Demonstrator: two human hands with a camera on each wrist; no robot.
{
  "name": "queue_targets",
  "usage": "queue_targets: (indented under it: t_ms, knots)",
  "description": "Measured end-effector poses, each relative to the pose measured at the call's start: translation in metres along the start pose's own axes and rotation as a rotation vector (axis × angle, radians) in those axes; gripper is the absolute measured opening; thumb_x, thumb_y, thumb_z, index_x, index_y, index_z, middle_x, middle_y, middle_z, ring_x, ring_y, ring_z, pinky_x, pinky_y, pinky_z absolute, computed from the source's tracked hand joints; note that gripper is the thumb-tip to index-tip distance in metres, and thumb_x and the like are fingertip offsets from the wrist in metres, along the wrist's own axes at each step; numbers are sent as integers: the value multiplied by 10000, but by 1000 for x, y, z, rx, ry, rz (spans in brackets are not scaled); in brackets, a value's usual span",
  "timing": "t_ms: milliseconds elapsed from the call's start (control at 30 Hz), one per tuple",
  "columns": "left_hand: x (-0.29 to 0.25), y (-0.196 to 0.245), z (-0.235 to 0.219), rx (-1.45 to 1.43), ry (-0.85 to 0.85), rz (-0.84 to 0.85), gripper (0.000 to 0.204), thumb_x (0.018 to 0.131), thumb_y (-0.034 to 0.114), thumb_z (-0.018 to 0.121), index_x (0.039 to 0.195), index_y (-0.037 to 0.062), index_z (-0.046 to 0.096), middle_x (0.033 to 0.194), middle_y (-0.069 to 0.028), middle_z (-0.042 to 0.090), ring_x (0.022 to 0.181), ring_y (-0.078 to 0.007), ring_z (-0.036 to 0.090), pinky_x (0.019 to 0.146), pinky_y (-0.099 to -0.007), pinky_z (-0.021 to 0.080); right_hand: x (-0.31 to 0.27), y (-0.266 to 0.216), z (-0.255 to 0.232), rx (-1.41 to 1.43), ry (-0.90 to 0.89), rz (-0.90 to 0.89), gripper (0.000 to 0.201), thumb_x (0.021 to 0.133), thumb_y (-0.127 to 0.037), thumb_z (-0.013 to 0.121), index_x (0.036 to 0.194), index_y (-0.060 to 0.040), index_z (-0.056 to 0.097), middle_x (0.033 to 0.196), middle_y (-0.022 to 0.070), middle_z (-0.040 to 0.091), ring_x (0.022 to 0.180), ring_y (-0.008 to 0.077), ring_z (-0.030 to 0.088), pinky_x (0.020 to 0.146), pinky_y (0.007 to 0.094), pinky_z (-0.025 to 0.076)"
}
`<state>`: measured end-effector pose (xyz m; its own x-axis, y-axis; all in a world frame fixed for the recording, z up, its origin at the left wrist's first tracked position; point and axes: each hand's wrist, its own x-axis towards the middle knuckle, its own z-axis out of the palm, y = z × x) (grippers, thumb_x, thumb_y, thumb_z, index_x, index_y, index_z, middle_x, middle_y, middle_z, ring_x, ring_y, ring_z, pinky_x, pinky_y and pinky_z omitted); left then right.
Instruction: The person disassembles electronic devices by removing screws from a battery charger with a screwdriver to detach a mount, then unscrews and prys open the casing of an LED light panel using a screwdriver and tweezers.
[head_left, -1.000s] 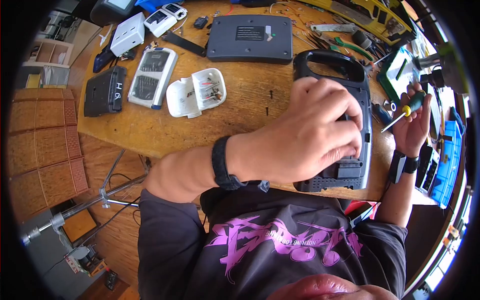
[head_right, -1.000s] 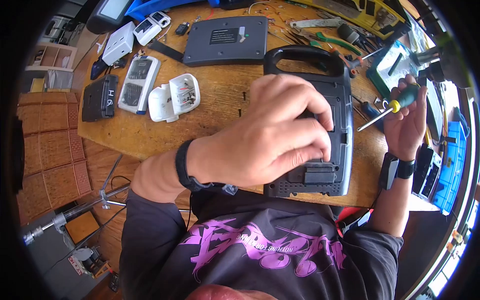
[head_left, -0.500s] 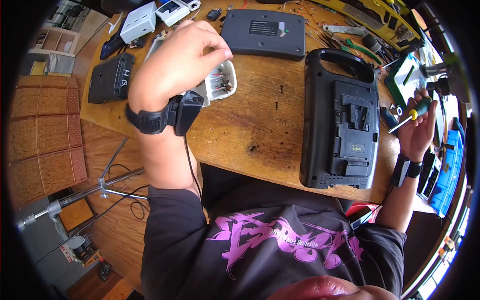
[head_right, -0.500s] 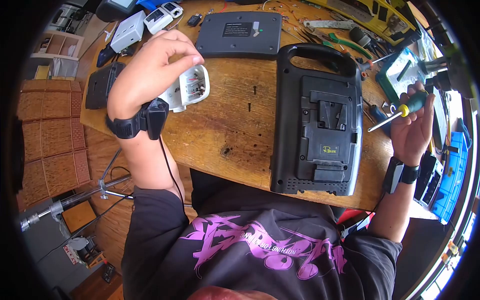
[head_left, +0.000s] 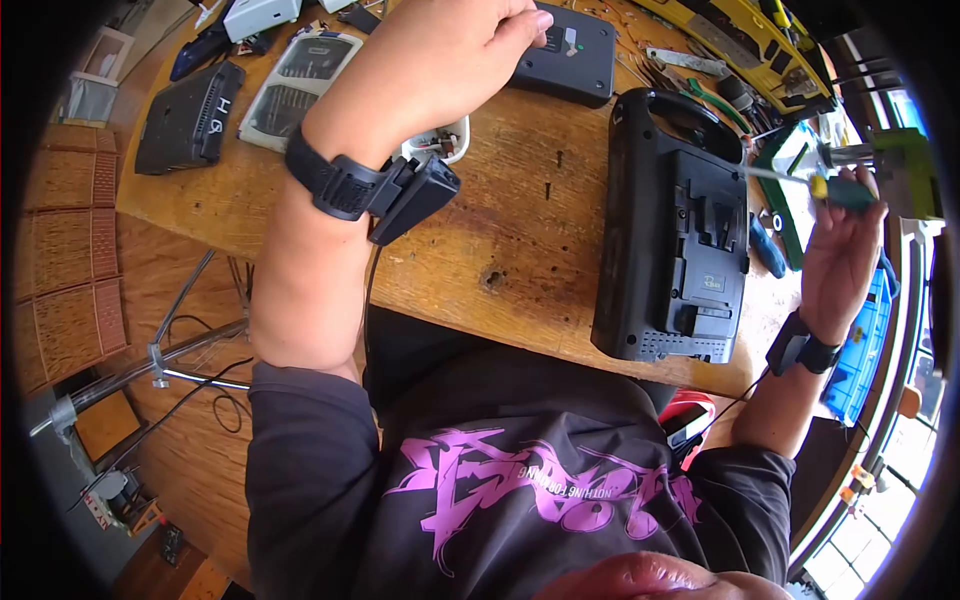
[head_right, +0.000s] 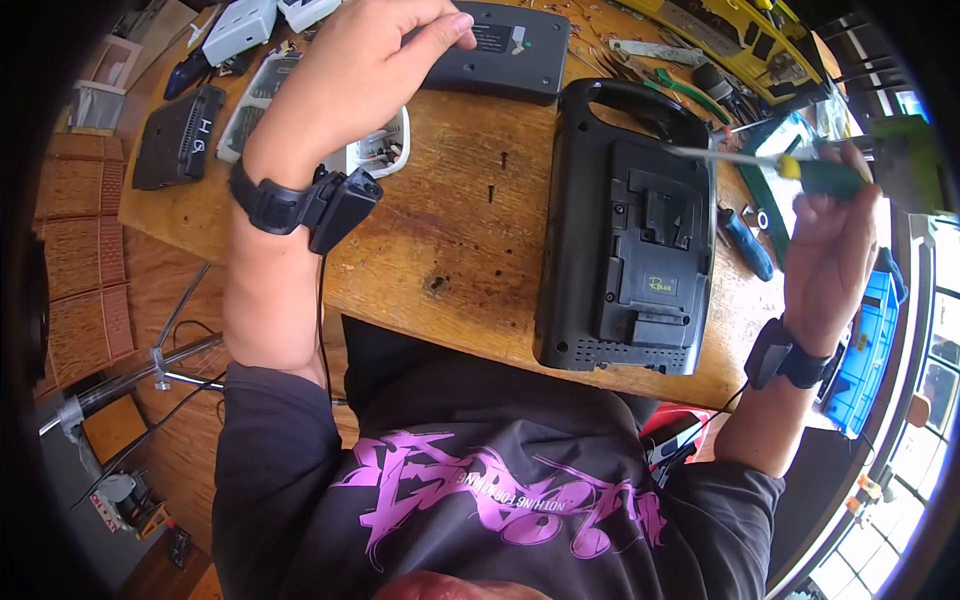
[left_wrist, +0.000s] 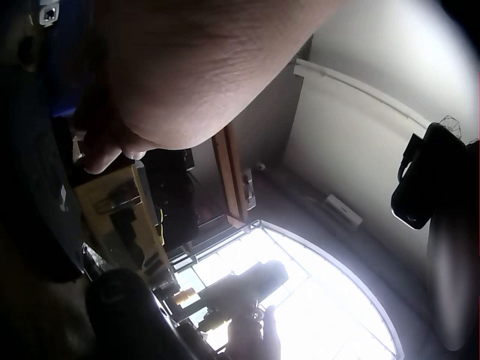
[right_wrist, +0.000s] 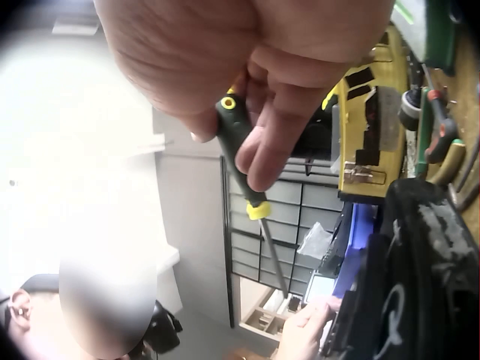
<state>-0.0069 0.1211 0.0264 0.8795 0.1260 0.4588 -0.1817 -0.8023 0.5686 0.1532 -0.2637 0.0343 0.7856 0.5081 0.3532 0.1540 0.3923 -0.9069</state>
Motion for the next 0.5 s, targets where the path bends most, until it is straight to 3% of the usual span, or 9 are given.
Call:
queue_targets:
  t_ms: [33,133,267,300,500]
  knots:
    - [0,1,3,16,39,21,231,980,111,619,869,-81,685,892,-214,674,848,-362,664,805,-421,530,4,-6,10,-63,-124,13,510,1139,-297,426,1512,51,429,1370,177,620,1076,159,678,958,286,577]
    - [-2,4,3,81,84,79,229,980,108,615,860,-74,686,901,-221,677,864,-383,663,814,-441,531,14,-15,65,-486,-119,55,463,1125,-273,459,1431,66,536,1306,174,661,1064,170,671,946,338,602]
    - [-3,-1,6,154,115,110,226,974,119,627,866,-68,694,920,-226,685,882,-401,666,824,-456,533,31,-8,111,-592,-265,61,365,1080,-223,582,1348,20,631,1159,150,730,987,157,718,900,318,633]
    - [-3,-1,6,149,123,111,226,974,119,627,866,-68,694,920,-226,685,882,-401,666,824,-456,533,34,-8,116,-648,-314,98,371,1091,-208,561,1379,22,597,1214,161,716,1036,171,728,940,323,616]
    - [-7,3,4,142,97,142,225,958,129,654,870,-71,706,926,-221,691,920,-389,667,869,-455,533,42,3,144,-708,-378,134,343,1064,-188,617,1337,19,628,1189,141,732,1039,164,726,926,315,616]
